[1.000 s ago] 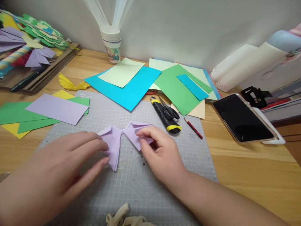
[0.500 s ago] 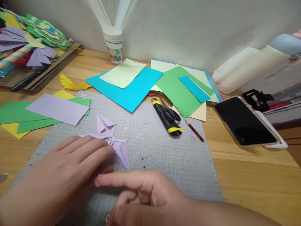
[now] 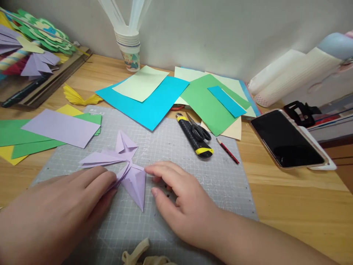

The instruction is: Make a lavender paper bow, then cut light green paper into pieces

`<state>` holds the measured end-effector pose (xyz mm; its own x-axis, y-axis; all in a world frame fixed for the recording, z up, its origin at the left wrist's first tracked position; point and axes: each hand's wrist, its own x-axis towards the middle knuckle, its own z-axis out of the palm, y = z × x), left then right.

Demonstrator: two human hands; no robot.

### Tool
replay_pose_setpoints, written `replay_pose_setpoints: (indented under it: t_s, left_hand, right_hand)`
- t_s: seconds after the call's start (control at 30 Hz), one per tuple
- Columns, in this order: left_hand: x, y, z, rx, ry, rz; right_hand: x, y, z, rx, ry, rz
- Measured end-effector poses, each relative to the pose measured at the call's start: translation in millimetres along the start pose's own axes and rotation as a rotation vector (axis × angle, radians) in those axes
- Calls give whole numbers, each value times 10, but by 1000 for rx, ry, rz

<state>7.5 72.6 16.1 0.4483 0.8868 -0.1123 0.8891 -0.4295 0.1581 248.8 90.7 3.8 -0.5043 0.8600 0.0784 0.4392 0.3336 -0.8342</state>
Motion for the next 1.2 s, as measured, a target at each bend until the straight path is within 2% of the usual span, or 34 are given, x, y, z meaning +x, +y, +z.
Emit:
replay_pose_setpoints:
  t_s: [0.07, 0.17, 0.33, 0.5, 0.6, 0.73, 1.0, 1.2]
  left_hand:
    - [26, 8, -4, 68, -6, 66]
    - [79, 15, -19, 70, 52, 195]
    - [177, -33, -57, 83, 162, 320]
    - [238, -81, -83, 74, 184, 323]
    - [246, -69, -86, 53, 136, 314]
    - [251, -66, -87, 20, 63, 292]
    - [255, -137, -77, -29, 81, 266]
    - [341, -124, -65, -126, 60, 264]
  right_hand:
    - [-10, -6, 1, 17, -3, 0]
    - [-19, -27, -12, 18, 17, -6]
    - [-18, -70, -45, -147, 39, -52]
    - [-19, -58, -31, -336, -79, -53]
    - [-15, -46, -11, -391, -139, -31]
    - [2, -57, 3, -444, -156, -23]
    - [-6, -26, 26, -476, -198, -8]
    - [-24, -11, 16, -497, -194, -65]
